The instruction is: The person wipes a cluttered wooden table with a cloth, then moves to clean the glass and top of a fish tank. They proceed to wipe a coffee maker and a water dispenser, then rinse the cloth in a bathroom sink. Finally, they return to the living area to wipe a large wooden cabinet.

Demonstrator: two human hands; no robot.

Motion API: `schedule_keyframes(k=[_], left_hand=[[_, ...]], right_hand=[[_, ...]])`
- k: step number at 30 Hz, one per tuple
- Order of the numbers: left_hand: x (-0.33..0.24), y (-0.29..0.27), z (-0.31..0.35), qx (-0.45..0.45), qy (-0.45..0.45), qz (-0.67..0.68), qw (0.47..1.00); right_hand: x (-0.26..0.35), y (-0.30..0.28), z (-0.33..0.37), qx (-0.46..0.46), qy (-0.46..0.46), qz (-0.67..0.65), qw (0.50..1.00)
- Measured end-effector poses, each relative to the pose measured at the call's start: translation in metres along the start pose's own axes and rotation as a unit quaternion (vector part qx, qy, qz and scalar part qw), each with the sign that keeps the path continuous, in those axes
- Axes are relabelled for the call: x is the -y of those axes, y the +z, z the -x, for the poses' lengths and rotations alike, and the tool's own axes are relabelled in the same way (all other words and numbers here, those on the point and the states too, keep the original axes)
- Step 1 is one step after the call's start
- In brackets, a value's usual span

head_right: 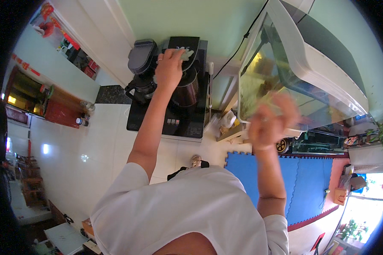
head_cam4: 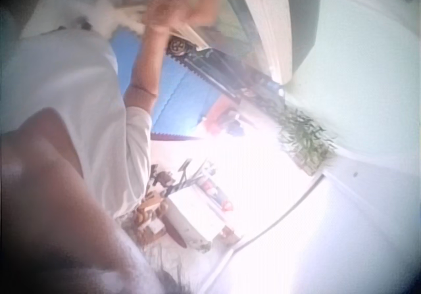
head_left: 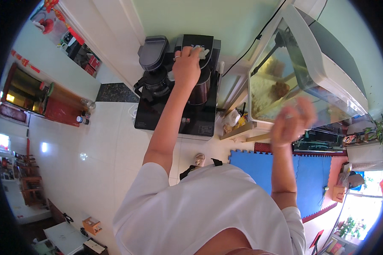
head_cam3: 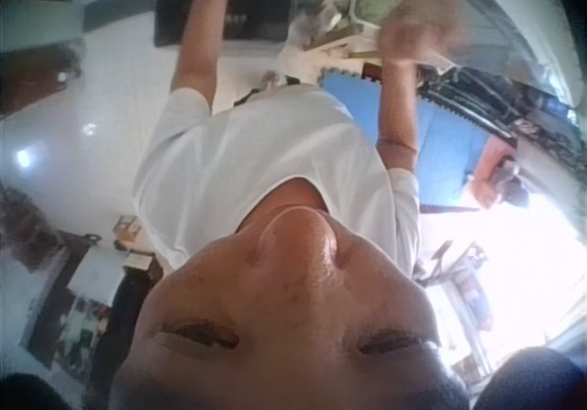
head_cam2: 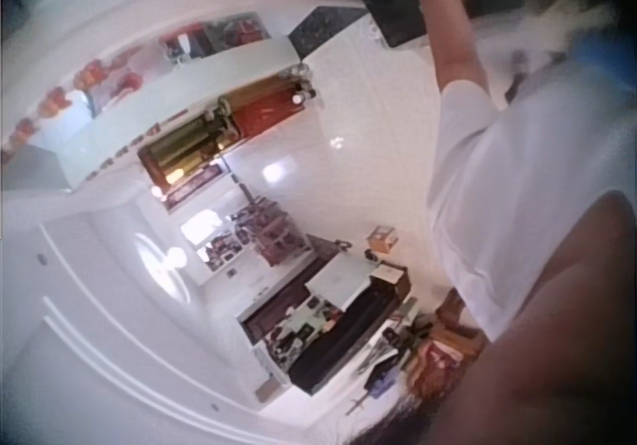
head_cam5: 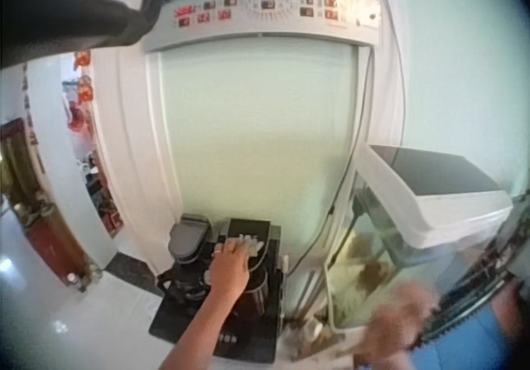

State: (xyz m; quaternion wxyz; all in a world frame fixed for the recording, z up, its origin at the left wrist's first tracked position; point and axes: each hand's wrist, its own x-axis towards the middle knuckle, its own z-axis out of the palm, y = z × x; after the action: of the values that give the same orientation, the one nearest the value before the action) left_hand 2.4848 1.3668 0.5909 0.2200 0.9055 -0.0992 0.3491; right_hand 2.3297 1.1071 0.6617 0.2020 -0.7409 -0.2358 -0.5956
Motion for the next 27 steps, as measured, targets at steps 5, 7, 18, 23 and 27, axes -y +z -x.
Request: schedule_keyframes(k=[5,7,18,23,27], left_hand=[[-0.026,0.011,0.002,0.065,0.097,-0.018,0.993],[-0.028,0.010,-0.004,0.073,0.109,0.010,0.991],[-0.033,-0.023,0.071,0.198,0.120,0.080,0.969],[-0.008,0.032,0.185,0.286,0.102,0.099,0.947],[0.034,0.034,0.212,0.277,0.049,0.043,0.959]], right_hand=[[0.058,0.052,0.079,0.352,0.034,-0.208,0.912],[0.070,0.062,0.115,0.417,0.046,-0.209,0.884],[0.073,0.046,0.238,0.584,0.121,-0.148,0.789],[0.083,0.040,0.240,0.619,0.153,-0.136,0.758],[0.078,0.040,0.244,0.618,0.147,-0.138,0.760]])
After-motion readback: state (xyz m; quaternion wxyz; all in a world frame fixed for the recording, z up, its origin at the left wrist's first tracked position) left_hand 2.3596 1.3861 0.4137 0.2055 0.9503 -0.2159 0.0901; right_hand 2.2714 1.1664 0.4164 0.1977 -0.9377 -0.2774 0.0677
